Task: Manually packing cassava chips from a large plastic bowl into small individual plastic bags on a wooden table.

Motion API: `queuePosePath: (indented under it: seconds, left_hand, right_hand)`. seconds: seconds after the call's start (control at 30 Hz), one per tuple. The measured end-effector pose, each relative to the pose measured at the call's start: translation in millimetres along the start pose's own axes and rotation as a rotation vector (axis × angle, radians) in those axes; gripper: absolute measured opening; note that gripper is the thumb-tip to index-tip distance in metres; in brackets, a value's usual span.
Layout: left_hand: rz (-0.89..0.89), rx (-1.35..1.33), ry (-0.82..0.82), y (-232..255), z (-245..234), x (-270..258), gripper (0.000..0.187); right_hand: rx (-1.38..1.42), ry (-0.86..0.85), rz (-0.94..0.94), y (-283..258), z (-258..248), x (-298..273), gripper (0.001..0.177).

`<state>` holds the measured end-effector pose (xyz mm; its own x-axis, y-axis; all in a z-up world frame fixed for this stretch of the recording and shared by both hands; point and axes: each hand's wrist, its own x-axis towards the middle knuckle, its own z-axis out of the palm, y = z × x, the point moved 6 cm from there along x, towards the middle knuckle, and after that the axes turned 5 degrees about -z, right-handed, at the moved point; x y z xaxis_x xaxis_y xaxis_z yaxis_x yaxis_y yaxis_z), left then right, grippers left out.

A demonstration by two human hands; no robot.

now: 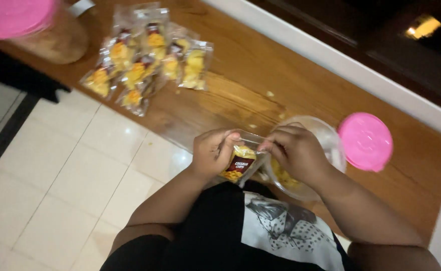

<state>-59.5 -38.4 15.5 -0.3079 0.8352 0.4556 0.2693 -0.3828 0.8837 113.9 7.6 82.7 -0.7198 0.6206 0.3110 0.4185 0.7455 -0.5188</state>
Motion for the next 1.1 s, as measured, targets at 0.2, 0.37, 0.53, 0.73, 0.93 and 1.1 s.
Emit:
queuePosePath:
  seconds: [0.2, 0.37, 0.53, 0.73, 0.93, 1.1]
  left_hand:
    - [-0.286, -0.061, -0.296, -17, -85, 32, 0.088]
    - [-0.398, -0.093, -0.199, -114, -158, 56, 0.066]
    - [-0.325, 0.049, -0.013, -198, -226, 123, 0.053]
    - [-0.187, 0.428, -0.139, -259, -235, 198, 0.055]
    - [-0.165, 0.603, -0.227, -288, -230, 223, 0.070]
    - [-0.159, 0.760, -0.369, -313, -227, 221, 0.059]
  right_hand:
    - [0.039, -0.027, 0.125, 24, 34, 77, 0.008]
    - [0.274, 0.035, 0.360, 54, 91, 182, 0.007]
    - [0.794, 0.088, 0.522, 52, 188, 274, 0.038]
    - [0.860, 0.185, 0.662, 76, 283, 323, 0.096]
    - [0.395, 0.157, 0.782, 160, 325, 327, 0.064]
    - [0.001, 0.098, 0.585, 189, 330, 320, 0.035]
